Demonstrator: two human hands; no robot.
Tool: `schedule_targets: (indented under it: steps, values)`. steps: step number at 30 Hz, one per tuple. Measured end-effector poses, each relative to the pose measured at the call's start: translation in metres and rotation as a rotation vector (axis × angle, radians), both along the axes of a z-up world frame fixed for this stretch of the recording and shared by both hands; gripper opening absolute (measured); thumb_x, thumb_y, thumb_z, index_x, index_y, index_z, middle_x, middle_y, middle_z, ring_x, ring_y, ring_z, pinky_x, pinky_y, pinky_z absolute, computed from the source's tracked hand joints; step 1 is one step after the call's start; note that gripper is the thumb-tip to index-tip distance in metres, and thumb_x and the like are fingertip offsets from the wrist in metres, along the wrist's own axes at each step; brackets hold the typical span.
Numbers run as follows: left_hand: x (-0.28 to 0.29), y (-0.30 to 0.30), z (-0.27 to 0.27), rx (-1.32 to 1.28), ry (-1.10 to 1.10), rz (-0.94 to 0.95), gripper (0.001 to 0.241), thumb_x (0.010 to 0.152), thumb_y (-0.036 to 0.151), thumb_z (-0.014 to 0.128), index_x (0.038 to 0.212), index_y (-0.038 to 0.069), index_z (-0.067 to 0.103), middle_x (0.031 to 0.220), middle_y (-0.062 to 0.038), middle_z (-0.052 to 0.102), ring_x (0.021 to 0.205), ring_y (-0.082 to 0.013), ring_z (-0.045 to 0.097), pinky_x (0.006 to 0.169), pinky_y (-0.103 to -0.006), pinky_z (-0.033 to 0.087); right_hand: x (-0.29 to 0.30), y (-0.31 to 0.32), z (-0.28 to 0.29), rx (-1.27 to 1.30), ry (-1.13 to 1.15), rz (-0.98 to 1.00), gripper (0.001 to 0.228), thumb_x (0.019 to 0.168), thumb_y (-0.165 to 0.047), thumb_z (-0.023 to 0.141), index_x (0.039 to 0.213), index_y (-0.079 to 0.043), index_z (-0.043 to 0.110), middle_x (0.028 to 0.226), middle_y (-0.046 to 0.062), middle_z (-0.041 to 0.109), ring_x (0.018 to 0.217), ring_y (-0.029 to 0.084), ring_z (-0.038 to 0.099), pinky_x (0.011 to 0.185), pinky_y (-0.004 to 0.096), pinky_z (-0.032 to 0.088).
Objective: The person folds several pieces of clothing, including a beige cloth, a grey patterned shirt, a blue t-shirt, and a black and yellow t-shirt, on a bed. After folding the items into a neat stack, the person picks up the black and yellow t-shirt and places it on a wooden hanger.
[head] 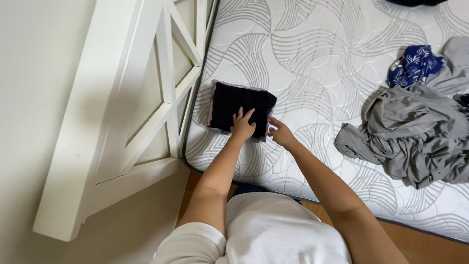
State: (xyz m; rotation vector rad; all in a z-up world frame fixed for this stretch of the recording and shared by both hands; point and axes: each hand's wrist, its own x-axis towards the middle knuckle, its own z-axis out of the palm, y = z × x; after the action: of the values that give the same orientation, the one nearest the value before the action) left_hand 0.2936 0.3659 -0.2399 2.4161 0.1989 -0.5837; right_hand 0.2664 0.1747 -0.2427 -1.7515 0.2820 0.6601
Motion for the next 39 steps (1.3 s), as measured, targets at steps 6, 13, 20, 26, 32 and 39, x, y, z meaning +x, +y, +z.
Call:
schedule_targets:
  steps: [6,13,20,26,32,39]
  values:
    - [-0.014,-0.051,-0.002,-0.097,-0.293,0.006,0.036,0.087,0.004,0.062,0.118,0.021,0.068,0.146,-0.009,0.051,0.136,-0.0369,0.043,0.106,-0.0554,0.041,-0.012,-0.044,-0.008,0.057,0.124,-0.161,0.065,0.096,-0.006,0.051,0.157,-0.022,0.039,0.154,0.013,0.046,0.097,0.02,0.069,0.08,0.037,0.057]
    - [-0.043,-0.148,0.048,-0.447,-0.351,-0.125,0.011,0.089,0.005,0.062,0.094,0.01,0.071,0.108,-0.011,0.073,0.097,-0.0292,0.07,0.083,-0.0372,0.056,-0.034,-0.127,0.017,0.189,0.106,-0.289,0.071,0.088,0.005,0.046,0.155,-0.017,0.04,0.149,0.013,0.05,0.1,0.023,0.07,0.081,0.039,0.057]
    - [-0.093,-0.275,0.053,-0.573,-0.35,-0.037,0.018,0.09,0.019,0.071,0.105,0.008,0.07,0.107,-0.009,0.074,0.095,-0.0236,0.07,0.08,-0.0354,0.057,-0.076,-0.255,0.02,0.301,0.112,-0.401,0.063,0.089,0.003,0.048,0.15,-0.013,0.044,0.131,0.009,0.061,0.098,0.023,0.071,0.079,0.037,0.056]
    - [-0.135,-0.296,0.064,-0.578,-0.282,0.118,0.022,0.093,0.02,0.068,0.111,0.009,0.071,0.104,-0.008,0.075,0.087,-0.0207,0.073,0.074,-0.0329,0.057,-0.083,-0.268,0.016,0.337,0.154,-0.335,0.056,0.096,-0.007,0.058,0.149,-0.012,0.043,0.121,0.012,0.068,0.094,0.022,0.069,0.077,0.036,0.056]
    - [-0.138,-0.229,0.047,-0.607,-0.376,0.367,0.024,0.095,0.022,0.068,0.112,0.007,0.073,0.099,-0.006,0.078,0.082,-0.0148,0.073,0.073,-0.0303,0.057,-0.088,-0.217,0.04,0.482,0.25,-0.216,0.065,0.093,-0.01,0.06,0.153,-0.009,0.035,0.125,0.014,0.068,0.092,0.023,0.07,0.076,0.035,0.056]
    - [-0.141,-0.125,0.064,-0.589,-0.453,0.644,0.028,0.094,0.022,0.069,0.116,0.005,0.073,0.099,-0.005,0.076,0.081,-0.0131,0.069,0.075,-0.0285,0.055,-0.073,-0.134,0.053,0.537,0.276,-0.141,0.073,0.09,-0.012,0.071,0.153,-0.005,0.035,0.119,0.01,0.066,0.097,0.022,0.066,0.077,0.033,0.053]
